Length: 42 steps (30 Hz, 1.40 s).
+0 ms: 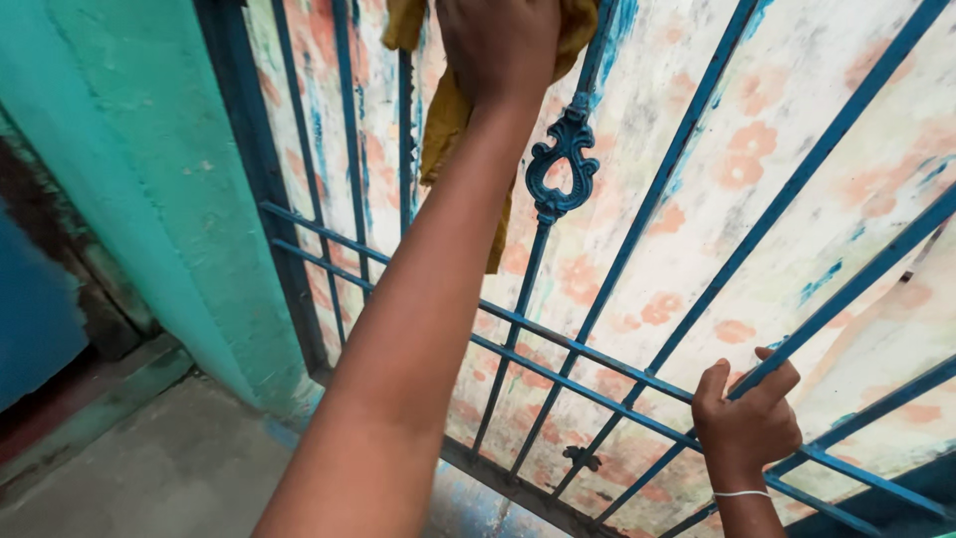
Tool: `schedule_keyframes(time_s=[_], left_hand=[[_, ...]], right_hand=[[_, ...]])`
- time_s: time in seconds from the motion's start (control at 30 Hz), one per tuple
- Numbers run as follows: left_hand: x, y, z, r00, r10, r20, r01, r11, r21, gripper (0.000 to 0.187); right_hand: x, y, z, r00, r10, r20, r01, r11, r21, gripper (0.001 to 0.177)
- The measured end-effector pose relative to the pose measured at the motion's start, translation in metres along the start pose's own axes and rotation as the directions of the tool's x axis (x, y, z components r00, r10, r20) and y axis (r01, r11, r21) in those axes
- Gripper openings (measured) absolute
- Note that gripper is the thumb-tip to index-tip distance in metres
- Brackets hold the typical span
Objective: The person cleans a metal window grill by wiping its bars and decorative element with a cloth.
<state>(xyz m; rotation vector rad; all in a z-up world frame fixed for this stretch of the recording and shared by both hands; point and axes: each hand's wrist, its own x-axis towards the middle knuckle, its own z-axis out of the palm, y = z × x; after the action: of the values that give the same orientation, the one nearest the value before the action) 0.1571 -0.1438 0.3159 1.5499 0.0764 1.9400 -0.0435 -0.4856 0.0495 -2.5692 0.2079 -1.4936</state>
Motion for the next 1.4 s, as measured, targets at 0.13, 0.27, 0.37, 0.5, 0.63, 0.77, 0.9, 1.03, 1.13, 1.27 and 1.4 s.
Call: schedule_keyframes(time_s=[0.13, 0.27, 0.37, 0.5, 0.63, 0.77, 0.9, 1.03, 1.13, 1.27, 1.4], left_hand=[[-0.031, -0.010, -0.038, 0.984, 0.169, -0.053, -0.167, 0.985, 0.037, 0.063], [-0.081, -0.032, -0.087, 0.986, 0.100, 0.134, -0.090, 0.993, -0.078, 0.071], [-0.125, -0.052, -0.116, 0.964, 0.066, 0.257, -0.055, 0.997, -0.047, 0.077], [-0.188, -0.072, -0.176, 0.908, 0.025, 0.418, -0.028, 1.000, 0.001, 0.081], [-0.199, -0.082, -0.231, 0.738, -0.011, 0.675, 0.045, 0.998, -0.033, 0.075], [-0.141, -0.081, -0.211, 0.941, -0.138, 0.308, 0.188, 0.972, -0.141, 0.071], [-0.038, -0.094, -0.134, 0.998, -0.064, -0.022, 0.056, 0.961, -0.270, 0.068], [0.012, -0.092, -0.063, 0.982, -0.159, 0.099, 0.171, 0.978, -0.123, 0.061], [0.008, -0.089, -0.038, 0.976, -0.187, 0.108, 0.188, 0.982, 0.001, 0.050], [0.003, -0.104, -0.040, 0.994, 0.094, -0.060, -0.085, 0.987, 0.133, 0.058], [-0.018, -0.108, -0.065, 0.988, 0.139, -0.069, -0.136, 0.989, 0.049, 0.070]], right_hand=[[0.001, -0.002, 0.001, 0.999, 0.030, 0.032, -0.031, 0.999, 0.032, 0.046], [-0.002, -0.005, 0.003, 0.999, 0.032, 0.001, -0.032, 0.999, -0.011, 0.045], [-0.003, -0.003, 0.004, 0.999, 0.026, -0.020, -0.026, 0.999, 0.028, 0.043], [-0.003, 0.000, 0.006, 0.998, -0.027, -0.051, 0.029, 0.998, 0.052, 0.038], [-0.007, 0.005, 0.004, 0.998, -0.051, -0.036, 0.055, 0.994, 0.094, 0.037], [-0.007, 0.004, 0.005, 0.995, -0.067, -0.070, 0.072, 0.994, 0.082, 0.036], [-0.008, 0.003, 0.006, 1.000, -0.009, -0.026, 0.009, 1.000, 0.022, 0.039], [-0.009, 0.001, 0.009, 0.999, 0.008, -0.037, -0.007, 1.000, 0.016, 0.040], [-0.009, -0.002, 0.009, 1.000, 0.030, -0.007, -0.030, 0.999, -0.013, 0.041], [-0.010, -0.005, 0.009, 0.993, 0.093, 0.067, -0.092, 0.996, -0.011, 0.041], [-0.011, -0.004, 0.013, 0.995, 0.076, 0.067, -0.074, 0.997, -0.032, 0.039]])
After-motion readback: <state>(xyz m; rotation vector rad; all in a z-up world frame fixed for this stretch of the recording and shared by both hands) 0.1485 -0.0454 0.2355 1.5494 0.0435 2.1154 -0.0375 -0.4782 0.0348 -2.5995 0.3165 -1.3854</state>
